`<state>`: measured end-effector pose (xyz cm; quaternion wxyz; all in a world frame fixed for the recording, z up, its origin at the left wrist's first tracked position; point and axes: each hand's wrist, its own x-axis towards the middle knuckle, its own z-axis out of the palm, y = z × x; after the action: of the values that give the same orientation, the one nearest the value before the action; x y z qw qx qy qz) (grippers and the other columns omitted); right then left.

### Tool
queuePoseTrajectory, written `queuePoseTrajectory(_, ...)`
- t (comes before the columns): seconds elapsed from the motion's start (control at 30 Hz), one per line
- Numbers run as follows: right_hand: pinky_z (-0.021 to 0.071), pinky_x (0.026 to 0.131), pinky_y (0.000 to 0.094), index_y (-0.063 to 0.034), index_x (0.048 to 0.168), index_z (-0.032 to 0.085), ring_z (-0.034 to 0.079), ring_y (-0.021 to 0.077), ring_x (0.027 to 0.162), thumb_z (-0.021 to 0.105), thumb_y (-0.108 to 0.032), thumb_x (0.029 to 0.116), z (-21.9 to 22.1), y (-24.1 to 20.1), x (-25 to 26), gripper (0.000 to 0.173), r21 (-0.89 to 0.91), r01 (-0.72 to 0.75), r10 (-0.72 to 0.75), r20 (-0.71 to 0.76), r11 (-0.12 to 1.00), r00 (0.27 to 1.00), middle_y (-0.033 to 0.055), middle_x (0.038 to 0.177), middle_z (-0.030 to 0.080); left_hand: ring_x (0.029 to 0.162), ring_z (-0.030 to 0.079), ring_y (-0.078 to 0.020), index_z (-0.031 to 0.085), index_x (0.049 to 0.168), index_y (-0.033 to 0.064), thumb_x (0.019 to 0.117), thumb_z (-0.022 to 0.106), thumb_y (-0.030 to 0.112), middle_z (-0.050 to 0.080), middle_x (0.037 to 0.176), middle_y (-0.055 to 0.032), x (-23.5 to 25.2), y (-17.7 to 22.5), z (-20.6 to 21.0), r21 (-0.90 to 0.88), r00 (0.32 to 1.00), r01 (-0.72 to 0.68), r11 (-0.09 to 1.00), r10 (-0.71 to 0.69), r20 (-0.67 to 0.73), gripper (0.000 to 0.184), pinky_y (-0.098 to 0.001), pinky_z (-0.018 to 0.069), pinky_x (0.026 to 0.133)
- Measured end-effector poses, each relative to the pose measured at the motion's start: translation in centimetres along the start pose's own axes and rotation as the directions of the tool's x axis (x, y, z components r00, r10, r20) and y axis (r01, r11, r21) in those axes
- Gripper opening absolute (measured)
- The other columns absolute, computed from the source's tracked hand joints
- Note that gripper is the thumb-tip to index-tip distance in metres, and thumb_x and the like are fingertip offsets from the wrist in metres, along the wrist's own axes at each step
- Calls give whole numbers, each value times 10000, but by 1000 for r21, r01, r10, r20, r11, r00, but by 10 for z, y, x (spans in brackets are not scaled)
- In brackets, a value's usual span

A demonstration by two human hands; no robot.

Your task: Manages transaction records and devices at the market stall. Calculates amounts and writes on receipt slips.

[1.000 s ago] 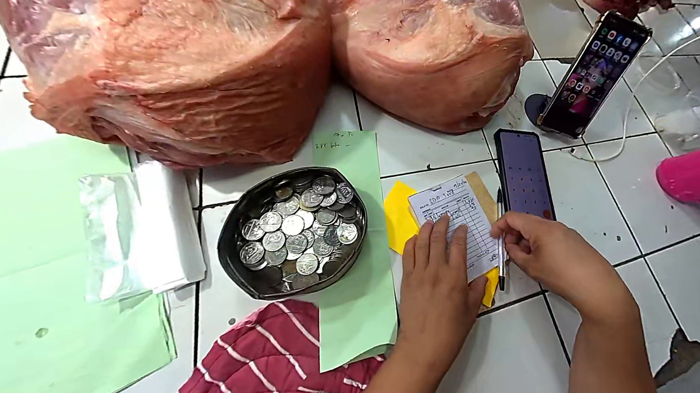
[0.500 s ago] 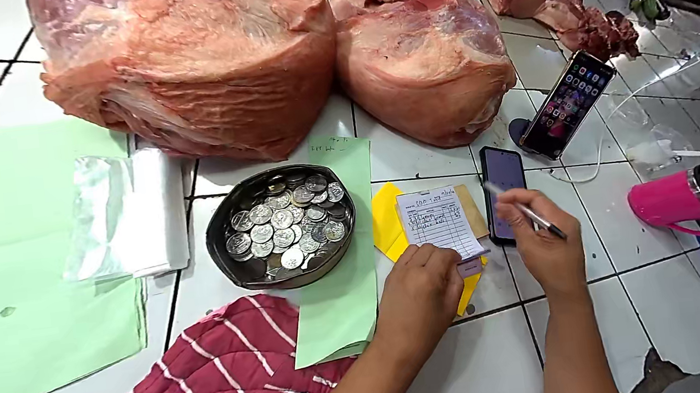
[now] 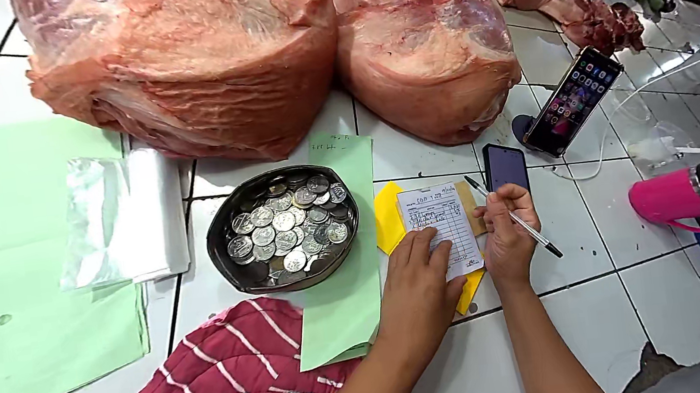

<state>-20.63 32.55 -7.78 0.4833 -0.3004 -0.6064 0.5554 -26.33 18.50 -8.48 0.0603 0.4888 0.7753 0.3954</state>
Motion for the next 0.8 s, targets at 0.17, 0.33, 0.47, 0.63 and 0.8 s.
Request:
queuePoseTrajectory(0.17, 572, 776, 215, -29, 1177, 628, 669, 40, 765, 362, -105, 1055, -6, 10, 4, 303, -39, -14, 17, 64, 999, 998, -61, 795, 678, 984, 692, -285, 799, 968, 87, 946, 639, 215, 739, 1025, -91, -1, -1, 1, -30, 999, -21, 999, 20, -27, 206, -366, 572, 848)
queuePoseTrajectory(0.33, 559, 800, 197, 32, 1160, 608, 666, 34, 809, 359, -131, 1066, -2, 10, 11, 312, -152, 42, -34, 54, 987, 998, -29, 840, 679, 838, 718, -243, 776, 928, 66, 917, 629, 98, 746, 877, -71, -2, 2, 1, -37, 996, -76, 996, 74, -50, 150, -319, 586, 757)
queuePoseTrajectory(0.47, 554, 774, 186, 24, 1145, 615, 658, 19, 790, 358, -144, 1067, -8, 10, 15, 317, -196, 67, -59, 50, 978, 997, -39, 834, 672, 784, 706, -179, 763, 958, 64, 912, 626, 57, 748, 832, -47, -1, 4, -2, -164, 991, -55, 985, 34, -127, 146, -257, 560, 762)
queuePoseTrajectory(0.63, 563, 681, 172, 18, 1131, 614, 651, 13, 690, 343, -154, 1091, -15, 10, 14, 323, -180, 87, -76, 66, 980, 995, -42, 787, 673, 740, 678, 8, 654, 1130, -8, 909, 666, 47, 761, 877, -9, 3, 8, -7, -544, 987, 101, 833, -153, -51, 228, -127, 535, 713)
queuePoseTrajectory(0.8, 564, 648, 172, 20, 1132, 615, 657, 22, 667, 329, -167, 1103, -14, 11, 15, 343, -142, 96, -81, 110, 985, 991, -33, 784, 694, 701, 662, 28, 585, 1179, 4, 836, 738, 22, 755, 842, 53, 7, 7, -14, -694, 969, 170, 699, -248, -12, 376, -129, 524, 658)
